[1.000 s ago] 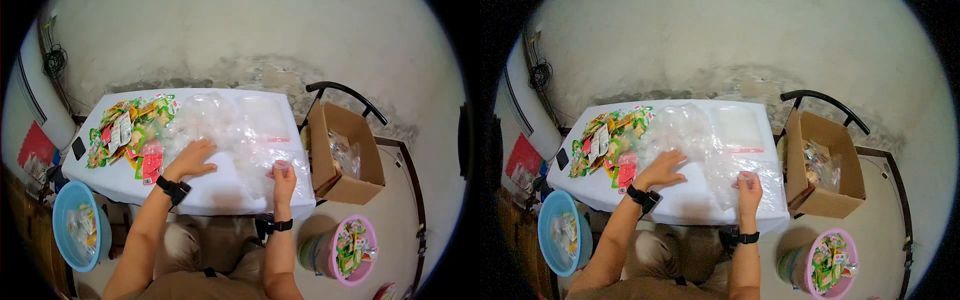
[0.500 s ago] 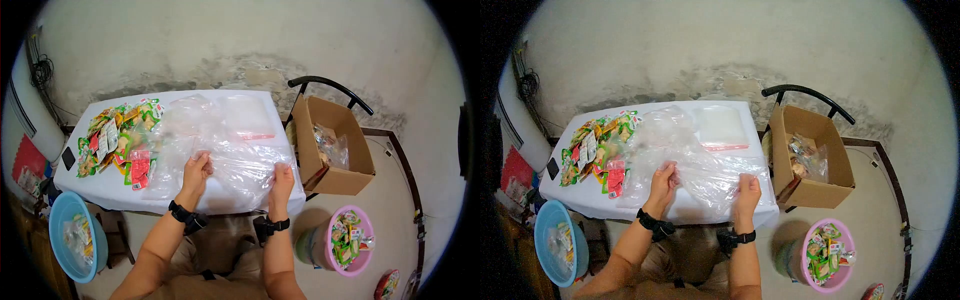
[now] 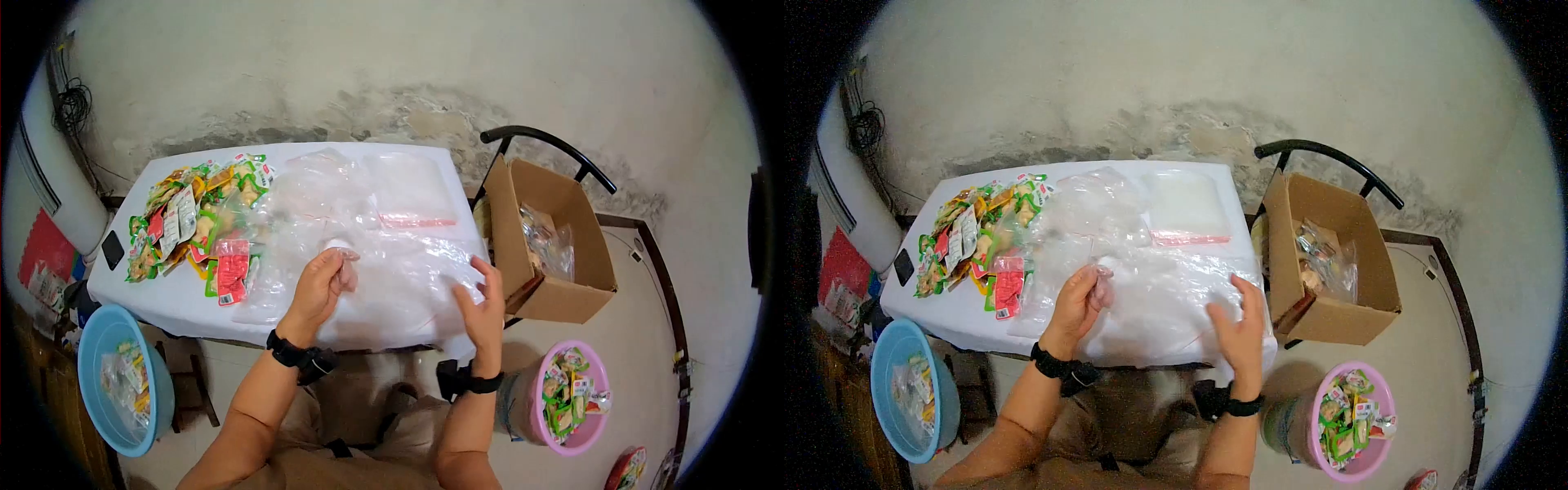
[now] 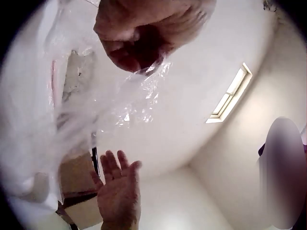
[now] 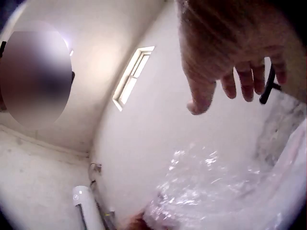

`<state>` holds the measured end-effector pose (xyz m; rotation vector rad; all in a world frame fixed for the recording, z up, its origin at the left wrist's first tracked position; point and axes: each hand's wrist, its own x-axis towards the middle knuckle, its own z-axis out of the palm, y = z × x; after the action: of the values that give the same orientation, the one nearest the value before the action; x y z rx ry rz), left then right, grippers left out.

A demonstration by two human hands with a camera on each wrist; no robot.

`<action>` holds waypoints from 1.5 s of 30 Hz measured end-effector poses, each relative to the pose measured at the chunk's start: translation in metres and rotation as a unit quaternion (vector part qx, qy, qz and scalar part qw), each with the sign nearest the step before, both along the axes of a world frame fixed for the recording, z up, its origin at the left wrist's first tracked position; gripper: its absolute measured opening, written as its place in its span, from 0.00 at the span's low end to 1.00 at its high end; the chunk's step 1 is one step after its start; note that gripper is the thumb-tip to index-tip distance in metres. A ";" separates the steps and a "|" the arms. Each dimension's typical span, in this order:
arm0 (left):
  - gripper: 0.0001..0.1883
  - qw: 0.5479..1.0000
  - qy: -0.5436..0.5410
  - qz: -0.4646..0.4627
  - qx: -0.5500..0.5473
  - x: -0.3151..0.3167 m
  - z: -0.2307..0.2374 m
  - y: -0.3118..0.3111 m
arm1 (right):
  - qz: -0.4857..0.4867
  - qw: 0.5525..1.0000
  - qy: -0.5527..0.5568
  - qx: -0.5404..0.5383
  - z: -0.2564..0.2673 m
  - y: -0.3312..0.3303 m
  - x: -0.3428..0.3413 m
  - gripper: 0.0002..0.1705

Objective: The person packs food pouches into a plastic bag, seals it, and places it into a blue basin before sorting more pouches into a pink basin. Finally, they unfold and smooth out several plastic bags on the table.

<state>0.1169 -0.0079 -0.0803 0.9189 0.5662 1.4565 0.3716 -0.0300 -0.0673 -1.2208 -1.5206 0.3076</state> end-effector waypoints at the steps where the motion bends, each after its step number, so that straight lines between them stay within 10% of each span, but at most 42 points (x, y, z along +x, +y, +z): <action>1: 0.14 0.999 0.007 -0.041 -0.004 0.000 0.004 -0.004 | -0.005 1.000 0.001 -0.003 0.005 -0.004 -0.009 0.27; 6: 0.15 0.995 0.016 -0.094 -0.004 -0.003 0.010 -0.017 | 0.176 0.966 0.167 -0.085 0.001 -0.001 -0.042 0.33; 13: 0.16 0.996 0.080 -0.010 -0.048 -0.014 0.014 -0.013 | 0.171 0.888 0.421 -0.076 -0.011 0.005 -0.041 0.04; 16: 0.16 0.985 0.134 0.106 -0.039 -0.016 0.010 -0.007 | 0.194 0.891 0.399 -0.094 -0.014 0.005 -0.027 0.04; 26: 0.14 0.983 0.184 0.001 -0.018 -0.014 0.004 -0.005 | 0.200 0.884 0.389 -0.164 -0.035 0.014 -0.054 0.05; 29: 0.13 0.983 0.148 0.106 -0.035 -0.020 -0.001 0.001 | 0.162 0.890 0.406 -0.127 -0.021 0.011 -0.047 0.06; 32: 0.11 0.947 0.221 0.225 0.057 -0.018 0.009 0.000 | 0.174 0.904 0.367 -0.133 -0.014 0.003 -0.041 0.06; 34: 0.10 0.716 0.501 0.317 0.367 0.004 0.036 -0.016 | 0.212 0.937 0.233 -0.149 -0.013 -0.003 -0.045 0.05; 38: 0.08 0.736 0.537 0.230 0.343 0.027 0.023 -0.028 | 0.279 0.926 0.199 -0.161 -0.014 -0.007 -0.056 0.05; 40: 0.08 0.853 0.511 -0.067 0.080 0.015 0.022 -0.028 | 0.294 0.912 0.209 -0.196 -0.015 -0.005 -0.048 0.07; 43: 0.07 0.917 0.392 0.064 0.042 0.007 0.017 -0.021 | 0.336 0.899 0.199 -0.199 -0.015 -0.005 -0.032 0.10; 45: 0.08 0.944 0.308 0.118 0.005 -0.002 0.018 -0.016 | 0.348 0.916 -0.009 -0.202 -0.023 -0.001 -0.014 0.14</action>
<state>0.1146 -0.0243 -0.0622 1.3612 1.1623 1.3686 0.3578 -0.0312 -0.0903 -0.9368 -1.9343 1.1292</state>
